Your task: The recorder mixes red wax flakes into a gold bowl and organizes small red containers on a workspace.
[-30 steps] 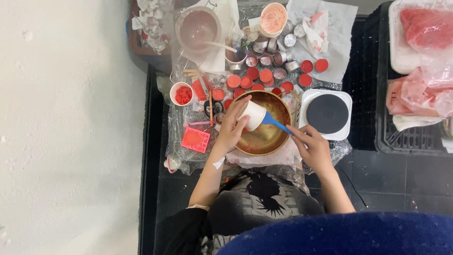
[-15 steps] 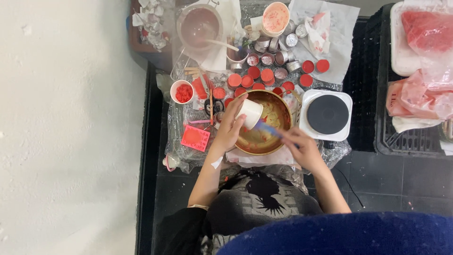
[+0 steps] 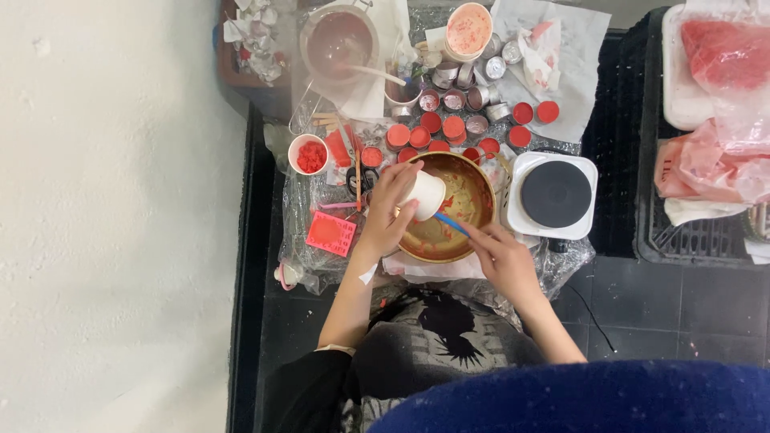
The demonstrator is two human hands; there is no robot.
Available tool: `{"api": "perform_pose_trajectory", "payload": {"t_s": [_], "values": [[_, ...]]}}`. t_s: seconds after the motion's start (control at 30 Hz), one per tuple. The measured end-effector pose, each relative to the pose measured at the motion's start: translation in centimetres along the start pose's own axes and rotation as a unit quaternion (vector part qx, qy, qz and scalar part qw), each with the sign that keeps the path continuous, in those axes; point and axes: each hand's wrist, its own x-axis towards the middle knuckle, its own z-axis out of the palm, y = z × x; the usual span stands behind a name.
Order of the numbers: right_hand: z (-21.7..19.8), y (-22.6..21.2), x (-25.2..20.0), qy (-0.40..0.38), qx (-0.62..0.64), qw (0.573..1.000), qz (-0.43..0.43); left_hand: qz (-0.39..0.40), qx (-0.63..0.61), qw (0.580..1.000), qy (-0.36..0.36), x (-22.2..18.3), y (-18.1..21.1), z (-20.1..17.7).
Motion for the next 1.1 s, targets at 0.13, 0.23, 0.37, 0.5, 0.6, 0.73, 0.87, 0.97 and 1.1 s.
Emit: {"api": "perform_pose_trajectory", "payload": {"t_s": [0.13, 0.23, 0.37, 0.5, 0.6, 0.73, 0.87, 0.97, 1.1], "values": [[1.6, 3.4, -1.2, -0.060, 0.128, 0.990, -0.013, 0.034, -0.005, 0.999, 0.001, -0.1, -3.5, 0.2], [2.6, 6.2, -2.1, -0.171, 0.351, 0.901, 0.190, -0.031, -0.262, 0.965, -0.008, 0.0, -5.4, 0.6], [1.1, 4.9, -1.6, -0.108, 0.343, 0.911, 0.200, -0.102, -0.317, 0.943, 0.012, 0.2, -6.0, 1.2], [-0.5, 1.6, -0.7, -0.002, 0.202, 0.973, 0.110, -0.162, -0.451, 0.877, 0.038, 0.3, -7.0, 2.2], [-2.4, -1.1, 0.0, 0.017, 0.132, 0.978, 0.157, -0.189, -0.526, 0.828, 0.043, -0.1, -8.6, 2.7], [-3.4, -2.9, 0.4, 0.022, 0.096, 0.988, 0.116, -0.190, -0.540, 0.819, 0.044, -0.2, -8.3, 2.5], [-3.3, -4.2, 1.1, 0.047, 0.011, 0.997, 0.064, -0.138, -0.408, 0.902, 0.004, 0.0, -6.6, 2.1], [-2.6, -3.5, 1.4, 0.028, 0.004, 0.997, 0.077, -0.077, -0.216, 0.973, -0.005, 0.1, -4.8, 1.7], [-2.5, -1.8, 1.2, -0.012, 0.084, 0.996, -0.039, -0.098, -0.186, 0.977, -0.034, 0.4, -4.6, 0.6]]}}
